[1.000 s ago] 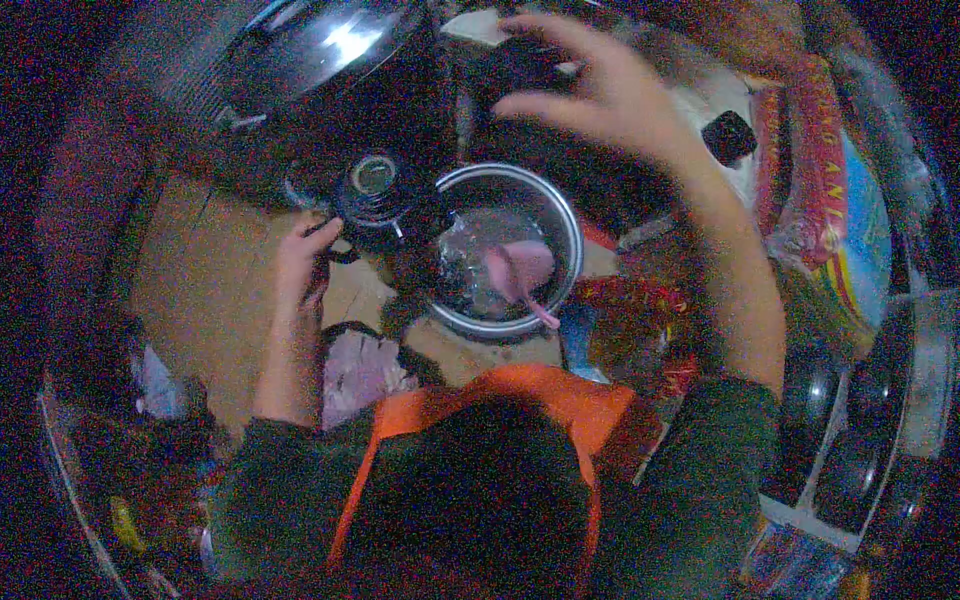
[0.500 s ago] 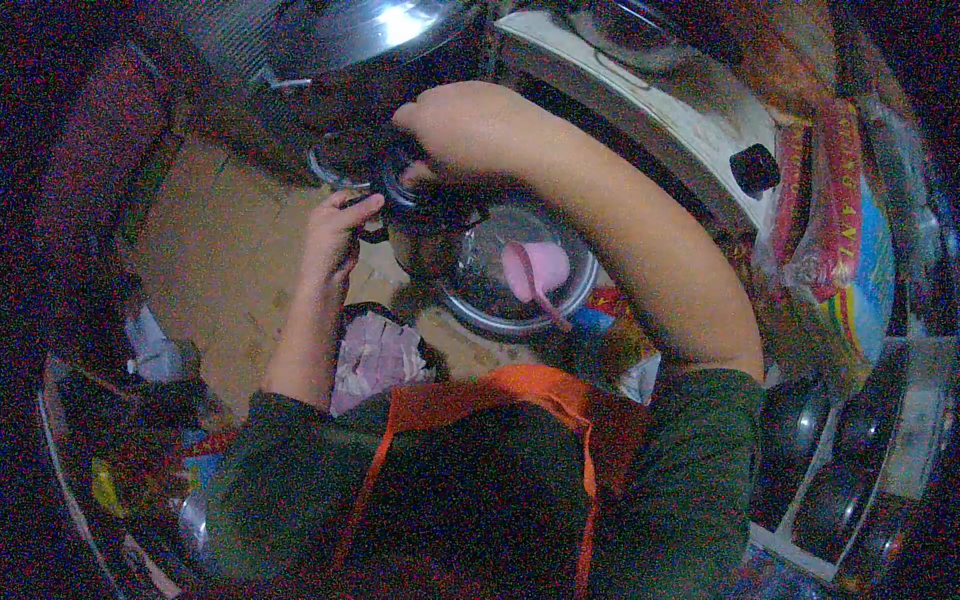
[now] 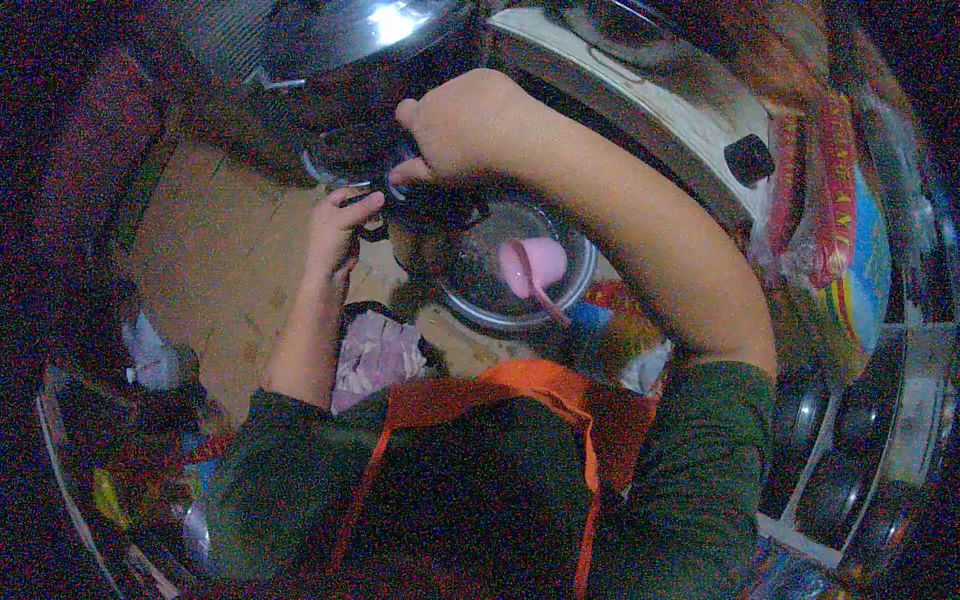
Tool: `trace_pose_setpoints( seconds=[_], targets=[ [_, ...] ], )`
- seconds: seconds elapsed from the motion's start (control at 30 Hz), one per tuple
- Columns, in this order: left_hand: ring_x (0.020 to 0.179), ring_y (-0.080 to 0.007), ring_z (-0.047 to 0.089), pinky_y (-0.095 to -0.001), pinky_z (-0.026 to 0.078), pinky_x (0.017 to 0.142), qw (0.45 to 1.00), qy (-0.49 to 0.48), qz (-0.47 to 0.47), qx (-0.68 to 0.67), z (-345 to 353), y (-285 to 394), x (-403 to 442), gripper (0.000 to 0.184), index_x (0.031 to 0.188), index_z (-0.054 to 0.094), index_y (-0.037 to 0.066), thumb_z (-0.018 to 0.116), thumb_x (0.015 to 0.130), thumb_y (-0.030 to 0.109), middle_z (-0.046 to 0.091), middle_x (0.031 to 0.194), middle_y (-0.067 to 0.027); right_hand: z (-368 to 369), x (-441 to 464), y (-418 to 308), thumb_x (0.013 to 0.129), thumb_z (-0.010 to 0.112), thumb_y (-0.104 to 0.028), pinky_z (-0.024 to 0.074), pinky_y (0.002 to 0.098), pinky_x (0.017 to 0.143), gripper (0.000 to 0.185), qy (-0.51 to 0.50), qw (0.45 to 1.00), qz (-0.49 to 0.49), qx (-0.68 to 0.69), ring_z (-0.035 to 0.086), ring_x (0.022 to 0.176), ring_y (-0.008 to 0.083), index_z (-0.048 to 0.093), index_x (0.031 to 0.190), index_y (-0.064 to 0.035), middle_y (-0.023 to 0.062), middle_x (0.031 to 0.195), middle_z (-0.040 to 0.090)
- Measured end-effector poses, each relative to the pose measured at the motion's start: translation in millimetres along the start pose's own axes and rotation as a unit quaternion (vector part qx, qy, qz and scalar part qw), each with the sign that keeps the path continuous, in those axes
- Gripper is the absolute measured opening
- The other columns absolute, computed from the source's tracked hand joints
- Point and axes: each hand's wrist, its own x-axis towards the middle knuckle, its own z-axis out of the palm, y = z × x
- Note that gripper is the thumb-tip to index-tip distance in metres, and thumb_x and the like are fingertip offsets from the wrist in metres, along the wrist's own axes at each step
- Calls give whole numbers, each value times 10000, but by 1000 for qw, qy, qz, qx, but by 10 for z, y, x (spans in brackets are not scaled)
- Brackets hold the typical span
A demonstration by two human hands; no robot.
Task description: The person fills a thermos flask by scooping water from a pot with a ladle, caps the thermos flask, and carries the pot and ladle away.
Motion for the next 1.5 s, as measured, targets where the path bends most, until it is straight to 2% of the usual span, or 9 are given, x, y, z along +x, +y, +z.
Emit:
trace_pose_setpoints(
  seconds=[0.1, 0.47, 0.63, 0.67, 0.83, 1.17, 1.23, 1.37, 1.5],
  targets=[
    [652, -111, 518, -225, 386, 612, 1000, -1, 4, 6, -60, -70, 40, 215, 812, 589, -8, 669, 632, 79, 579, 744, -33, 327, 142, 202, 702, 521, -456, 446, 387, 540, 395, 342, 908, -241, -32, 550, 610, 321, 483, 857, -95, 87, 619, 512],
    [704, -132, 522, -240, 393, 648, 999, 8, 47, 2, 1, -53, 15, 184, 810, 548, -17, 640, 671, 63, 569, 781, -54, 342, 54, 142, 723, 461, -507, 456, 413, 578, 424, 199, 971, -110, 78, 568, 711, 305, 517, 870, -113, 150, 778, 567],
    [681, -123, 512, -229, 384, 634, 1000, -1, 21, -3, -106, -124, 87, 165, 771, 542, -6, 647, 671, 71, 563, 759, -49, 490, -258, 1589, 675, 502, -507, 403, 453, 770, 519, 259, 909, 311, 101, 533, 901, 290, 539, 999, -104, 134, 971, 552],
    [668, -119, 506, -226, 379, 626, 1000, 13, 8, 7, -104, -137, 89, 156, 753, 540, -1, 649, 672, 74, 559, 745, -45, 504, -548, 1835, 653, 516, -199, 438, 439, 641, 222, 344, 854, 385, 67, 552, 770, 338, 599, 776, -34, 194, 749, 567],
    [627, -105, 487, -223, 364, 594, 999, 28, 14, 14, 159, -21, 10, 129, 712, 536, 20, 647, 670, 71, 541, 700, -27, 1706, -1499, 3492, 641, 582, -385, 415, 374, 758, 596, 181, 813, 552, -18, 518, 894, 298, 367, 1105, -79, 170, 943, 539],
    [642, -118, 510, -235, 382, 599, 999, 37, -15, 23, 72, -24, 17, 192, 781, 542, 9, 663, 652, 83, 564, 738, -35, 1058, -1367, 2595, 602, 690, -304, 425, 340, 760, 584, 301, 750, 257, 529, 536, 881, 230, 468, 1097, -87, 102, 961, 551],
    [651, -124, 520, -239, 390, 613, 999, 30, 2, 31, -1, -93, 57, 178, 775, 544, 4, 658, 657, 74, 567, 735, -38, 285, -1221, 1468, 627, 649, -285, 413, 326, 789, 549, 319, 887, 218, 253, 535, 883, 232, 460, 1095, -69, 142, 970, 547],
    [627, -104, 506, -221, 372, 578, 1000, 14, 13, -8, 63, -36, -8, 168, 776, 558, -6, 656, 656, 57, 565, 701, -32, 60, -794, 794, 642, 663, -300, 322, 319, 915, 675, 218, 906, -127, 340, 358, 1131, 247, 333, 1210, -145, 130, 1279, 293],
    [610, -98, 493, -210, 359, 588, 999, 25, 33, -19, -40, -127, 53, 181, 775, 568, -7, 670, 641, 59, 564, 695, -26, 354, -97, 536, 610, 682, -270, 420, 357, 779, 570, 327, 863, -310, 230, 532, 899, 271, 467, 1100, -74, 123, 974, 546]
  ],
)
